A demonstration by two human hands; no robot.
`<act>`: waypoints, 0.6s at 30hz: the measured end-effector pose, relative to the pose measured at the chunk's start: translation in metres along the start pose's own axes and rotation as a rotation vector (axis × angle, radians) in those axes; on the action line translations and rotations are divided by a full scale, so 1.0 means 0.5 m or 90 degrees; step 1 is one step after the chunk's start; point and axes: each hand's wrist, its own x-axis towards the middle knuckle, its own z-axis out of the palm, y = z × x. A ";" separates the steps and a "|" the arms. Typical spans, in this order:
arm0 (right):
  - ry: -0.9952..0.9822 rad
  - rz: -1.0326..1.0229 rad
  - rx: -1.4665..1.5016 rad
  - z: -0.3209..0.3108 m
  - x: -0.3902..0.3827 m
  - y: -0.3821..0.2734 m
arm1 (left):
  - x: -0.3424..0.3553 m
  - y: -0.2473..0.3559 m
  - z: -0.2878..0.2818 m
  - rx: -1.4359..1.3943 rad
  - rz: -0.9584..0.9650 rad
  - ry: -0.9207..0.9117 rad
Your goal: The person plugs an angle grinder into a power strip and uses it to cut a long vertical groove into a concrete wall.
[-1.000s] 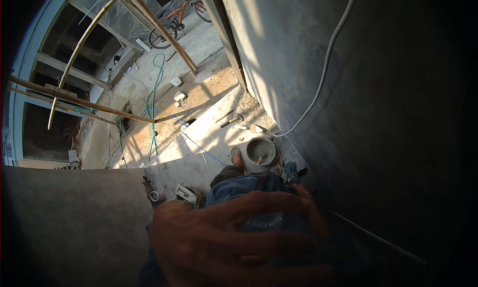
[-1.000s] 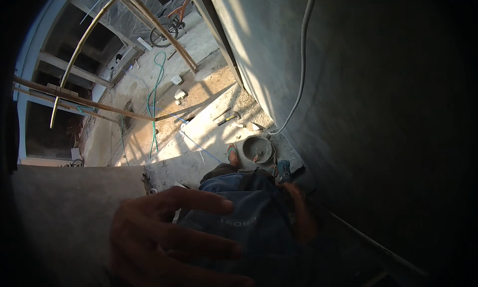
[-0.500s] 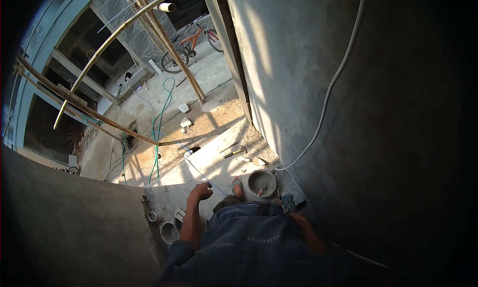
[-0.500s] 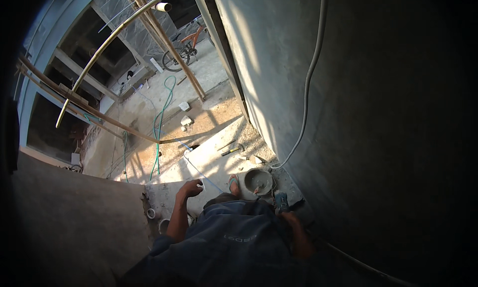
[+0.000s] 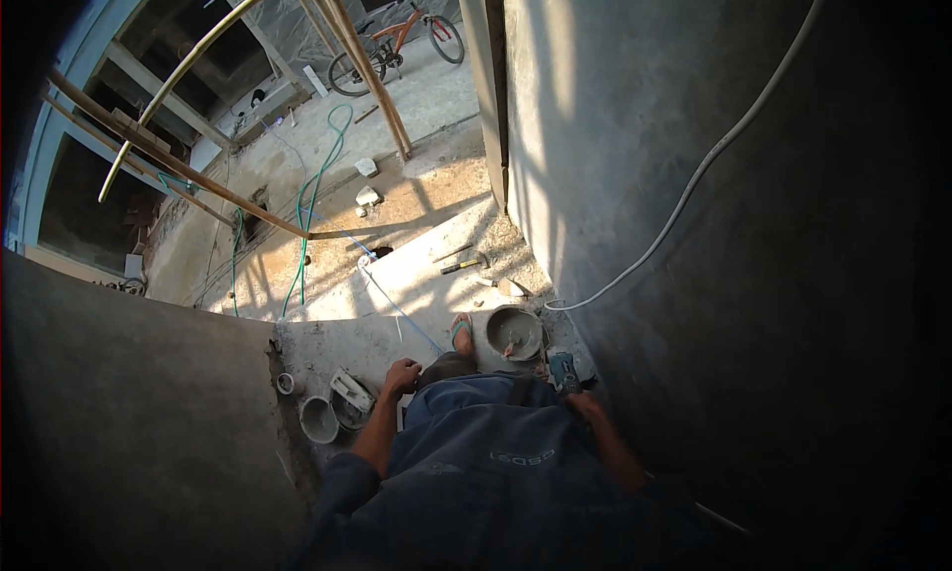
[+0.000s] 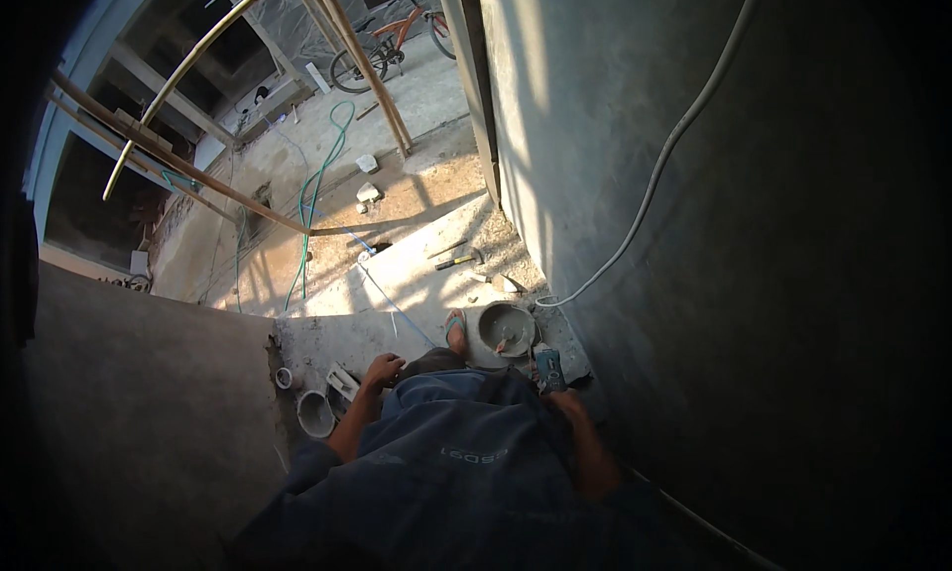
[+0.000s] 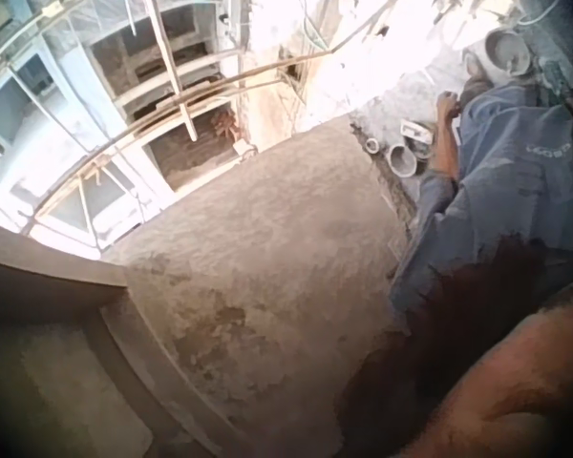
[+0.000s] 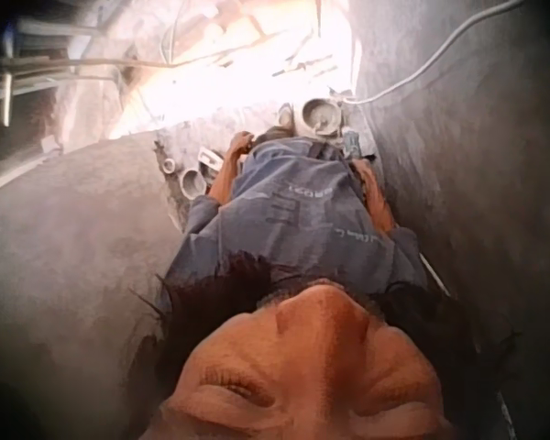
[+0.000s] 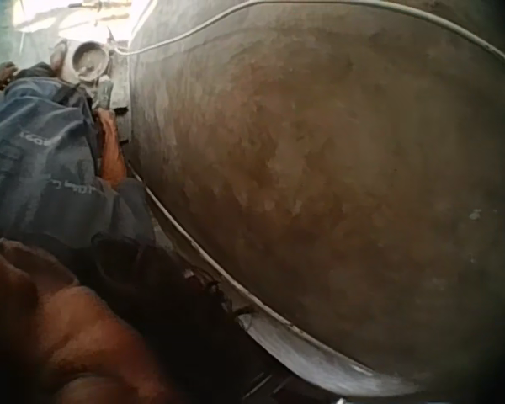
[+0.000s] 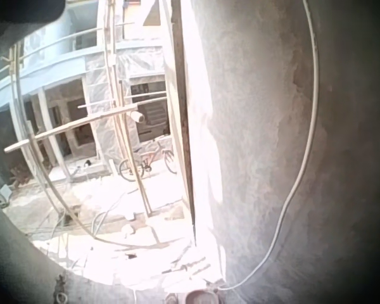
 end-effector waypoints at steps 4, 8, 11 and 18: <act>-0.056 0.037 0.028 -0.017 -0.053 -0.069 | -0.012 -0.029 0.004 0.020 -0.009 0.057; -0.014 0.049 -0.016 -0.036 -0.050 -0.072 | -0.031 0.008 0.028 -0.084 -0.056 0.036; -0.010 -0.025 -0.044 -0.049 -0.066 -0.097 | -0.039 0.005 0.024 -0.100 -0.042 0.046; -0.077 -0.031 0.014 -0.045 -0.075 -0.171 | -0.052 0.002 0.012 -0.050 -0.038 0.078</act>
